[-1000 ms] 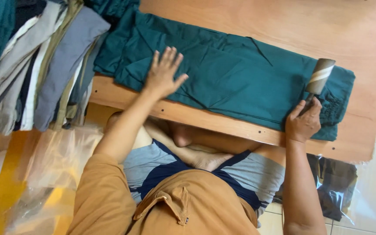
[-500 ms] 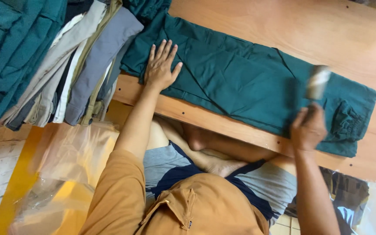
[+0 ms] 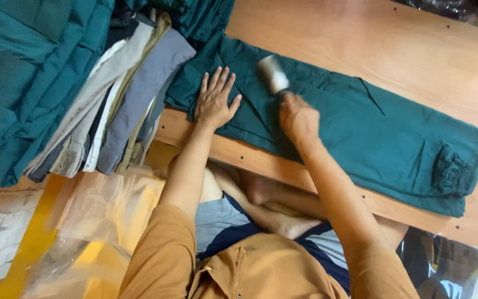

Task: The person folds a pair of green trousers on a wooden table, using a lint roller to smooth the fabric. They then place the folded trousers into a clear plastic bag and set it aside.

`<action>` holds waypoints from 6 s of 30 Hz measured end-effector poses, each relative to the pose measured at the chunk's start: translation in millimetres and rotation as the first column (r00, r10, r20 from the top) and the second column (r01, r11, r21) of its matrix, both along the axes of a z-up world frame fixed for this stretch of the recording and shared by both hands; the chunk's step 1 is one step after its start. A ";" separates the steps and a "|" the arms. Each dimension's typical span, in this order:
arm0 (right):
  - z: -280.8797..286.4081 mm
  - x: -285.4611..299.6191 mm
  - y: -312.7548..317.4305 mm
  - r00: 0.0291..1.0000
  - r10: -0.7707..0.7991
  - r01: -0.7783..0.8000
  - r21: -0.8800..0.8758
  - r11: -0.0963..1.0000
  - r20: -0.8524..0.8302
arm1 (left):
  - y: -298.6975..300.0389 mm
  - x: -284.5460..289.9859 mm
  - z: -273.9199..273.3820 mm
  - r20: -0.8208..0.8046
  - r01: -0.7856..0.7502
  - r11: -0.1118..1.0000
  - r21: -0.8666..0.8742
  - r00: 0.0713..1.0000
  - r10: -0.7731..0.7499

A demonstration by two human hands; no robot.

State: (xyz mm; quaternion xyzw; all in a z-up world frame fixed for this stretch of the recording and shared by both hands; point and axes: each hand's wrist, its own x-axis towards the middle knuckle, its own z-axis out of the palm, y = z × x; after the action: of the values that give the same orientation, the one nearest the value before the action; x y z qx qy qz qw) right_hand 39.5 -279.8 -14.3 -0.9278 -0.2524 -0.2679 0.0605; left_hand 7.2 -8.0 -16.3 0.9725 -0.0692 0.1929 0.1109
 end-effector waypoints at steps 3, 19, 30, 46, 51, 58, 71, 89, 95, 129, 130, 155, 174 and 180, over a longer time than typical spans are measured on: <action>13.0 20.8 2.4 0.987 -0.163 0.163 0.002 0.987 -0.006 | -0.2 0.2 -1.5 0.040 -0.007 1.000 0.008 0.999 0.006; 32.2 -64.7 -187.6 0.915 -0.388 0.389 -0.011 0.921 -0.108 | -2.2 -4.3 14.4 0.018 0.082 0.997 0.013 0.996 -0.082; 44.9 -131.7 -349.7 0.678 -0.638 0.732 0.252 0.633 -0.367 | -1.6 -7.7 22.5 -0.060 0.118 0.993 -0.021 0.991 -0.119; -26.4 -140.8 -379.8 0.746 -0.659 0.578 0.397 0.713 0.096 | 57.9 -36.7 5.4 0.111 -0.531 0.832 -0.160 0.828 0.549; -30.5 -138.2 -383.5 0.743 -0.645 0.547 0.393 0.739 0.179 | 69.3 -11.4 -0.2 0.043 -0.628 0.752 0.201 0.773 0.633; -31.3 -137.4 -383.8 0.738 -0.654 0.564 0.383 0.731 0.162 | 76.0 -0.7 20.6 -0.154 -0.555 0.832 0.008 0.821 0.549; -33.7 -136.3 -386.1 0.740 -0.658 0.563 0.407 0.719 0.139 | -53.1 -45.3 131.9 0.068 0.406 0.784 -0.470 0.902 -0.426; -28.3 -137.0 -380.1 0.740 -0.669 0.580 0.438 0.686 0.067 | 11.4 29.8 13.4 -0.524 -0.670 0.641 -0.375 0.724 0.450; -17.6 -139.7 -371.3 0.737 -0.669 0.565 0.454 0.689 0.099 | 24.5 50.7 -9.1 -0.169 -0.463 0.714 -0.526 0.879 0.445; 18.4 -32.2 -212.0 0.891 -0.032 0.454 0.886 0.098 -0.453 | -99.8 -73.9 66.0 -0.075 0.258 0.957 -0.135 0.960 -0.270; 22.5 -37.8 -212.2 0.890 -0.031 0.455 0.885 0.099 -0.454 | -94.6 -76.9 61.9 -0.076 0.257 0.957 -0.136 0.960 -0.269; 42.7 -49.7 -218.6 0.535 -0.034 0.844 0.533 0.058 -0.844 | -67.0 86.5 23.6 -0.065 0.182 0.915 -0.360 0.974 -0.219; 13.1 -49.4 -252.3 0.646 -0.166 0.762 0.620 0.185 -0.745 | -57.8 159.5 -11.0 0.034 0.151 0.981 -0.123 0.988 -0.148; 22.0 -59.3 -248.4 0.561 -0.143 0.818 0.519 0.248 -0.815 | -84.7 115.5 23.6 0.125 0.042 0.988 -0.146 0.992 -0.023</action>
State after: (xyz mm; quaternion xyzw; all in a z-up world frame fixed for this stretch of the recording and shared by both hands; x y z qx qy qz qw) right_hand -19.8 -528.1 7.6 -0.8079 0.2864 -0.0381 0.5136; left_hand 122.7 -92.6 7.3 0.9466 -0.0772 0.2552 0.1816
